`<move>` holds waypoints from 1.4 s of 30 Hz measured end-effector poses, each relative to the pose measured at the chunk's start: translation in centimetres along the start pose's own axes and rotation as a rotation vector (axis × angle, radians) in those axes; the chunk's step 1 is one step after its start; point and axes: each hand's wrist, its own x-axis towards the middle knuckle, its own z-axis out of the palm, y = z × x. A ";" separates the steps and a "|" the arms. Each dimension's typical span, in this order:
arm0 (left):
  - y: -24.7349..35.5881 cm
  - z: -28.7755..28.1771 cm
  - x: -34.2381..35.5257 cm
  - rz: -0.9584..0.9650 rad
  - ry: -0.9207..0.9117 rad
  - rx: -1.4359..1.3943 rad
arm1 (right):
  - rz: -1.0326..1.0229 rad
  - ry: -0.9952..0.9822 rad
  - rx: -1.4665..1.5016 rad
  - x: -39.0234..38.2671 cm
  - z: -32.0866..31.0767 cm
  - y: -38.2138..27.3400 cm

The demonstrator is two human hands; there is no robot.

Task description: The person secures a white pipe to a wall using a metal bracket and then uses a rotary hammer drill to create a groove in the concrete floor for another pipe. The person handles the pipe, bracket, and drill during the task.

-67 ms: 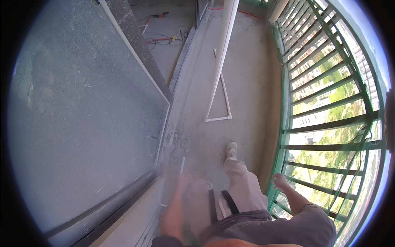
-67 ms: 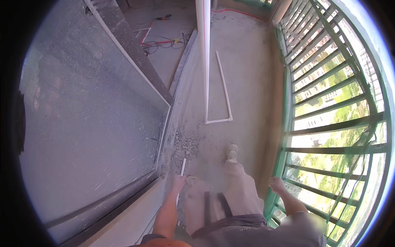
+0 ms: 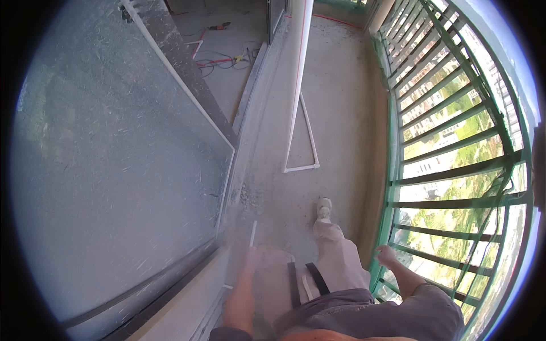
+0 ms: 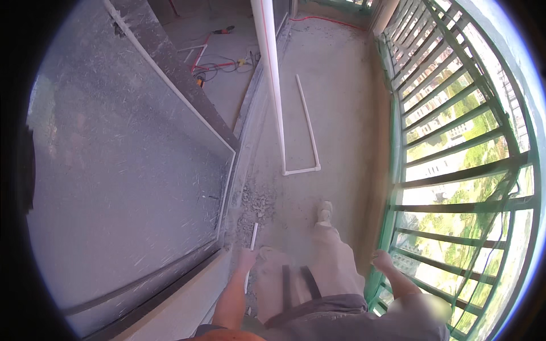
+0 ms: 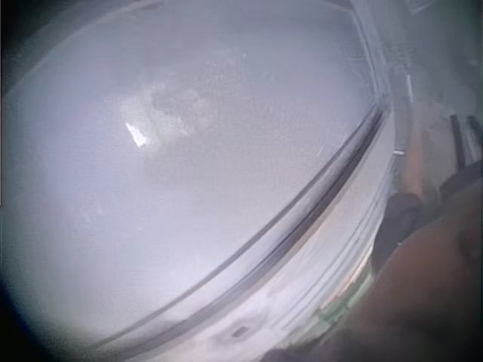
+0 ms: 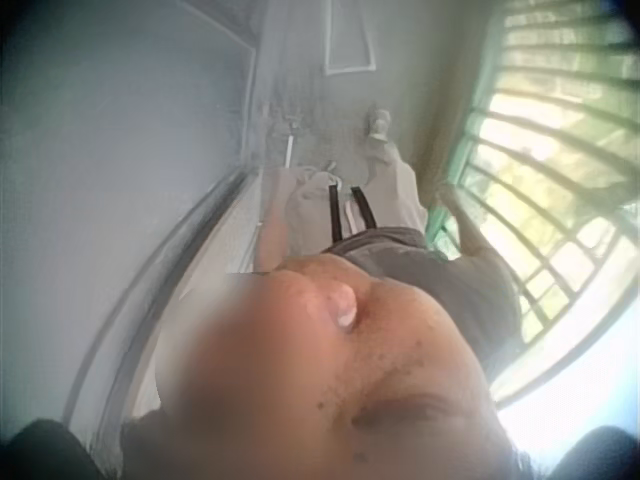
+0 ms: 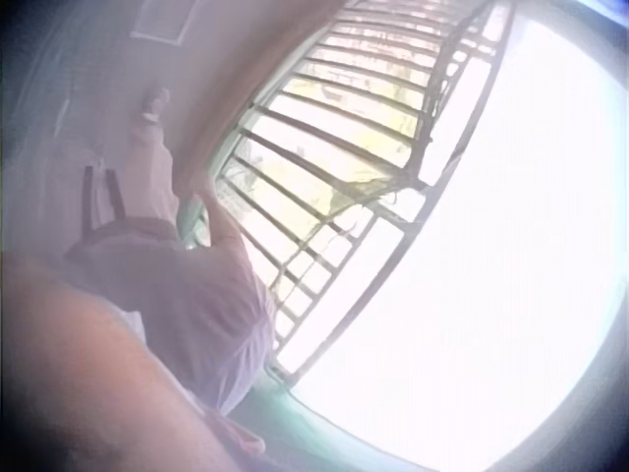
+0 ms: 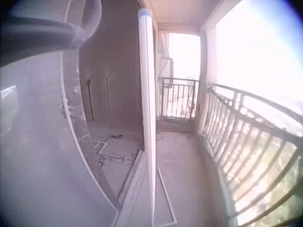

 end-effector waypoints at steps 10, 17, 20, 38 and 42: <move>5.3 -3.4 -5.8 -0.112 -0.122 -0.085 | 0.270 -0.461 0.810 9.3 -3.9 7.3; 16.0 -15.2 4.9 -0.410 0.086 -0.420 | 0.106 -0.287 0.738 15.1 -16.1 -1.9; 20.5 -18.5 7.6 -0.416 0.151 -0.318 | -0.027 -0.238 0.681 18.8 -20.3 -5.0; 28.4 -15.1 35.6 -0.274 -0.245 -0.543 | 0.214 -0.187 0.618 33.2 -35.9 -11.3; 34.3 -22.9 43.9 -0.287 -0.140 -0.469 | 0.256 -0.105 0.744 36.9 -39.6 -14.0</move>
